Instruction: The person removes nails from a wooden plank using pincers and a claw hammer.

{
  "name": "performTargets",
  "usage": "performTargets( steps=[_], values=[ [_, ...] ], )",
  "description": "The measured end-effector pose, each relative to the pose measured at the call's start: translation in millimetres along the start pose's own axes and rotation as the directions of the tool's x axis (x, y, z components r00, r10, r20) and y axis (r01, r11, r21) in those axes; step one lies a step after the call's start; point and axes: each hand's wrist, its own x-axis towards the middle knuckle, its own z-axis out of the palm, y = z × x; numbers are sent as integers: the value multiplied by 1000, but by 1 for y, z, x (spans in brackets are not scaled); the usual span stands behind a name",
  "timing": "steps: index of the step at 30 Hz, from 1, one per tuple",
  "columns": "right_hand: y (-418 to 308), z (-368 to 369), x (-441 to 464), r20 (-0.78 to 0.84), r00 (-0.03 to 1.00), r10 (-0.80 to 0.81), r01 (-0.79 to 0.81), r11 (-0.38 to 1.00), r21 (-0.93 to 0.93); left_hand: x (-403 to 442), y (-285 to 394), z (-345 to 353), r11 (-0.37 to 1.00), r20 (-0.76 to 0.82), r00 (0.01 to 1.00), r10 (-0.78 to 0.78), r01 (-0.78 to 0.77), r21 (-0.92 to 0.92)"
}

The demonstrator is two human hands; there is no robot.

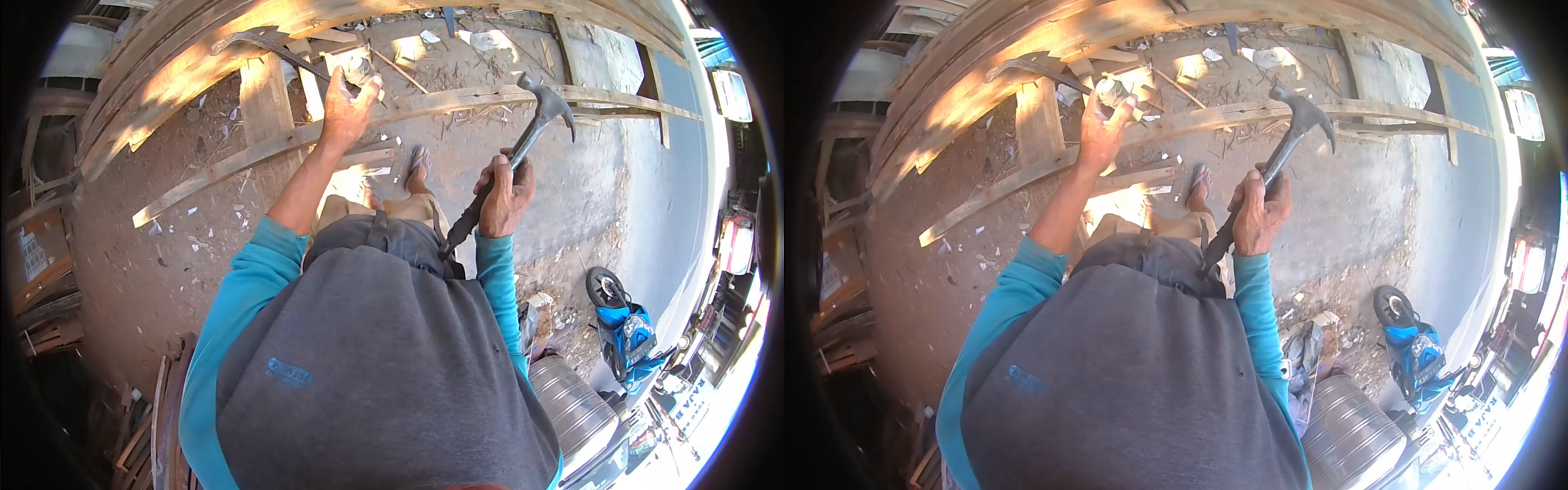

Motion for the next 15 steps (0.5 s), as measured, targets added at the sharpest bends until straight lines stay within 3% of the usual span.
performTargets(
  steps=[2,3,4,7,10,12,15],
  values=[
    [5,-8,-9,-16,1000,8,-8,999,47,9,-3,9,988,-37,998,-49,43,-149],
    [6,-10,-14,3,1000,17,-17,998,61,12,-8,10,1000,-52,999,-16,15,-19],
    [6,-12,-17,8,1000,16,-16,998,58,14,-12,12,1000,-57,998,-17,16,-22],
    [6,-22,-28,129,976,176,-213,895,391,21,-32,16,1000,-15,1000,-25,25,-16],
    [11,-32,-31,225,944,242,-313,870,380,22,-42,16,982,37,995,-97,102,-157],
    [12,-32,-31,220,947,233,-298,892,341,26,-44,19,964,37,994,-98,104,-245],
    [9,-29,-33,204,955,215,-274,903,331,25,-39,20,999,-88,996,-6,9,35]
  ],
)
